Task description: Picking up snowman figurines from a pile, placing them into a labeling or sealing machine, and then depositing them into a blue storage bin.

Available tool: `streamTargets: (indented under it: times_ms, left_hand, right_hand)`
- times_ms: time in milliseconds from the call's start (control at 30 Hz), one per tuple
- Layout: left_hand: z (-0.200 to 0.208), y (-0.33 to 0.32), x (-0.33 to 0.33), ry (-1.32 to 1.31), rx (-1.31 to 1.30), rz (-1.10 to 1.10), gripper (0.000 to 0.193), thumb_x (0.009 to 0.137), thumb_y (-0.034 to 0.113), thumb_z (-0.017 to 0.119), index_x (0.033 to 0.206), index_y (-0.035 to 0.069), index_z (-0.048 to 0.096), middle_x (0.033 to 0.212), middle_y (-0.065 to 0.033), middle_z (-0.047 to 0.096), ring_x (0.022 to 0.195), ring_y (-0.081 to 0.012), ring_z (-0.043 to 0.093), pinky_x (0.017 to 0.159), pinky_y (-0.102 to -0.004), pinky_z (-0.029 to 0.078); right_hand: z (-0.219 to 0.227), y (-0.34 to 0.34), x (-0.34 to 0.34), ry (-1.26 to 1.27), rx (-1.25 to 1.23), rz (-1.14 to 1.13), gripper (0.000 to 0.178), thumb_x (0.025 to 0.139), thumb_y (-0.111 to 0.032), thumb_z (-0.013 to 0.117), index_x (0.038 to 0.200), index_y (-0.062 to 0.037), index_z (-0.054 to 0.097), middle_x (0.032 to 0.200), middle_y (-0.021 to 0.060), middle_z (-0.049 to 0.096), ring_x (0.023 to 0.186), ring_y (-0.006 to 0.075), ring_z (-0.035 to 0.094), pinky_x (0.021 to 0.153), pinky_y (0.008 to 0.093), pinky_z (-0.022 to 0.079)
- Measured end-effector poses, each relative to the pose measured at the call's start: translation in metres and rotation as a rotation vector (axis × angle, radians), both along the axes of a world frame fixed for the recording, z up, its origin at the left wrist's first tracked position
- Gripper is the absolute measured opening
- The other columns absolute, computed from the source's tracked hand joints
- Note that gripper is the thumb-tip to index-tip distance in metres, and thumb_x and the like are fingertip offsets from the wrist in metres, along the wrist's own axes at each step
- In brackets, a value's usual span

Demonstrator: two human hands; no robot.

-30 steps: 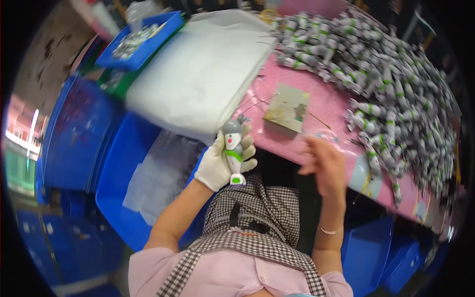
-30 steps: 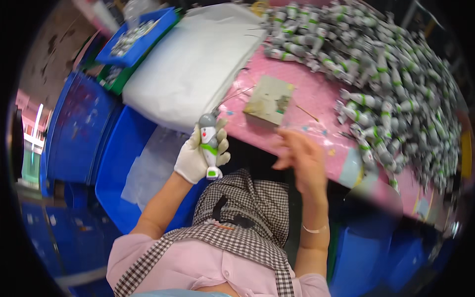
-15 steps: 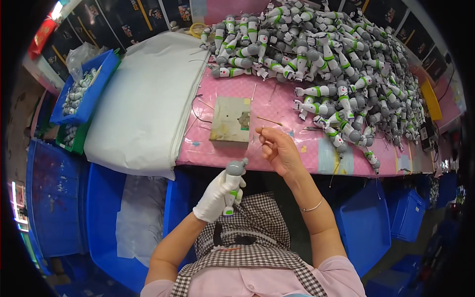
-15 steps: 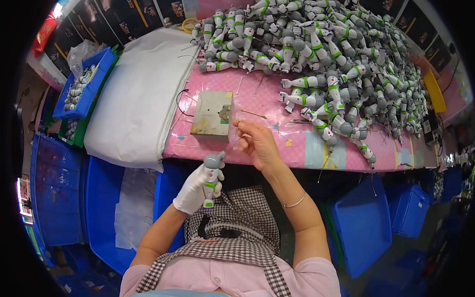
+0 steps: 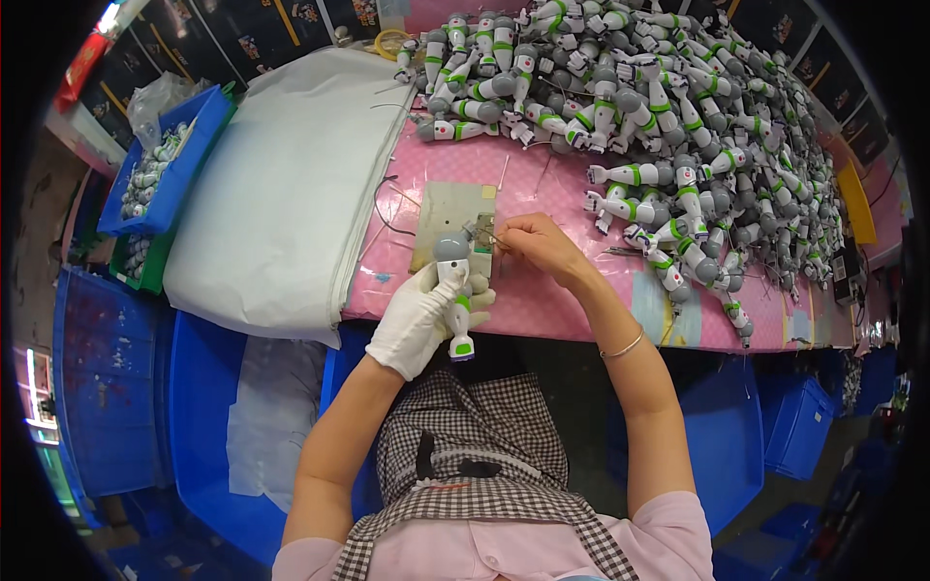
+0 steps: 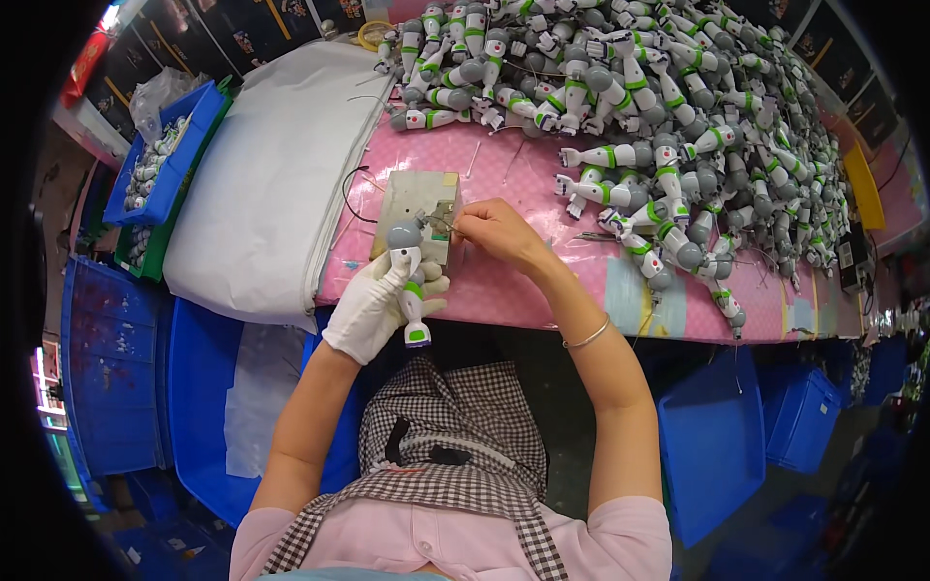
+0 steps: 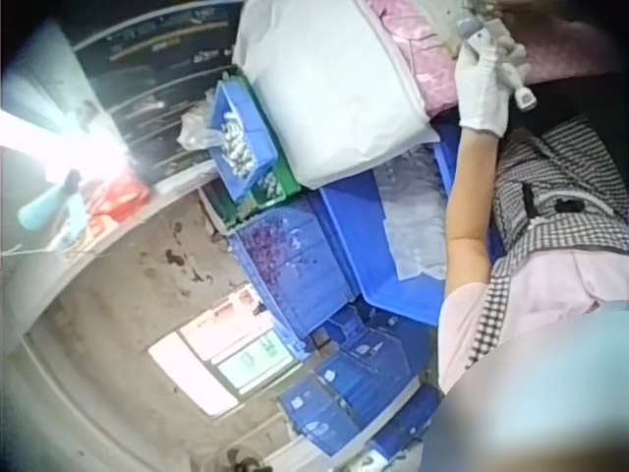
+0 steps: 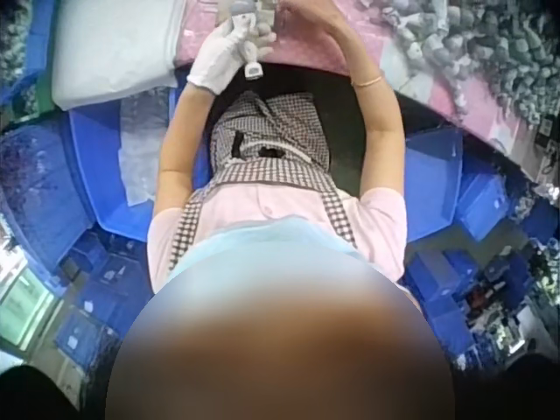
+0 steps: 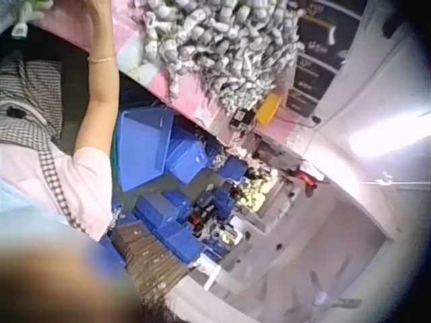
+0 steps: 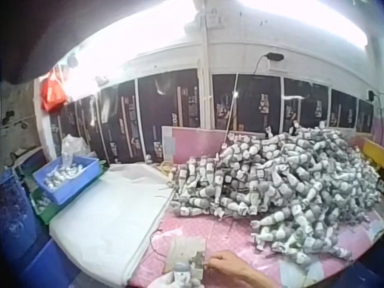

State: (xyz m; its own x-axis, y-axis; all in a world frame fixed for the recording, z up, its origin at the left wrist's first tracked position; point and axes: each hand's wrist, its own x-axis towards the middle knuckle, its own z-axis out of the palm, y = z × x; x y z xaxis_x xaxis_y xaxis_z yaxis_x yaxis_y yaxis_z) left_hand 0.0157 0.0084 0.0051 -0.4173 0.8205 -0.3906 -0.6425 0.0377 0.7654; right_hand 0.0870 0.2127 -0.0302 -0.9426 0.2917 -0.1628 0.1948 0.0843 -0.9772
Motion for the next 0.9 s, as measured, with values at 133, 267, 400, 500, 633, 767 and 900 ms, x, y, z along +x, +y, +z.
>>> streamTargets:
  times_ms: [133, 267, 400, 500, 633, 767, 900]
  left_hand:
    - [-0.004, 0.005, -0.001, 0.022, 0.008, 0.027, 0.041, 0.089, 0.031, 0.060, 0.114, 0.000, 0.050, 0.096, -0.0090, 0.060, 0.086, -0.0213, 0.063, 0.076, -0.0338, 0.053]
    - [-0.006, 0.007, -0.003, -0.011, 0.050, 0.058, 0.037, 0.090, 0.027, 0.060, 0.112, -0.002, 0.050, 0.093, -0.0103, 0.060, 0.082, -0.0218, 0.064, 0.076, -0.0338, 0.054]
    - [-0.010, 0.007, -0.005, -0.034, 0.111, 0.041, 0.035, 0.090, 0.025, 0.059, 0.111, -0.002, 0.051, 0.092, -0.0103, 0.060, 0.082, -0.0221, 0.064, 0.076, -0.0340, 0.054]
    - [-0.008, 0.006, -0.003, -0.023, 0.111, 0.056, 0.032, 0.091, 0.024, 0.058, 0.109, -0.001, 0.052, 0.092, -0.0105, 0.060, 0.082, -0.0226, 0.064, 0.076, -0.0346, 0.054]
    - [-0.014, -0.008, -0.003, -0.197, 0.231, 0.055, 0.030, 0.090, 0.026, 0.058, 0.108, 0.003, 0.053, 0.094, -0.0071, 0.060, 0.089, -0.0234, 0.062, 0.084, -0.0419, 0.052]
    - [-0.027, -0.043, -0.016, -0.462, 0.479, 0.104, 0.042, 0.093, 0.035, 0.046, 0.123, 0.005, 0.045, 0.107, -0.0101, 0.059, 0.111, -0.0306, 0.051, 0.095, -0.0564, 0.040]
    - [-0.028, -0.071, -0.026, -0.582, 0.660, 0.180, 0.056, 0.095, 0.045, 0.031, 0.138, 0.007, 0.033, 0.128, -0.0161, 0.050, 0.129, -0.0368, 0.034, 0.099, -0.0685, 0.027]
  right_hand:
    - [0.000, 0.006, -0.001, -0.038, -0.150, 0.077, 0.024, 0.083, -0.021, 0.051, 0.071, -0.0037, 0.062, 0.055, -0.0029, 0.047, 0.044, 0.0051, 0.038, 0.041, 0.0207, 0.028]
    - [0.005, 0.005, -0.003, -0.061, -0.116, 0.091, 0.025, 0.084, -0.022, 0.050, 0.069, -0.0040, 0.061, 0.055, -0.0027, 0.047, 0.045, 0.0052, 0.039, 0.042, 0.0206, 0.028]
    - [0.003, 0.002, -0.002, -0.056, -0.117, 0.054, 0.025, 0.084, -0.021, 0.049, 0.071, -0.0039, 0.061, 0.056, -0.0021, 0.048, 0.047, 0.0056, 0.040, 0.043, 0.0214, 0.030]
    - [-0.001, -0.001, -0.002, -0.033, -0.036, 0.018, 0.024, 0.085, -0.020, 0.048, 0.074, -0.0030, 0.061, 0.057, -0.0015, 0.049, 0.048, 0.0060, 0.041, 0.043, 0.0218, 0.031]
    - [0.008, 0.003, 0.011, 0.232, -0.221, -0.210, 0.026, 0.088, -0.022, 0.048, 0.086, -0.0009, 0.063, 0.063, 0.0008, 0.054, 0.052, 0.0070, 0.044, 0.045, 0.0222, 0.035]
    - [0.035, -0.046, 0.020, 0.357, -0.457, -0.359, 0.034, 0.094, -0.029, 0.046, 0.101, 0.0003, 0.063, 0.073, 0.0035, 0.058, 0.052, 0.0083, 0.046, 0.045, 0.0218, 0.036]
    - [0.000, -0.052, 0.043, 0.304, -0.278, -0.383, 0.030, 0.094, -0.025, 0.050, 0.100, 0.0007, 0.063, 0.074, 0.0029, 0.058, 0.049, 0.0067, 0.044, 0.045, 0.0184, 0.034]
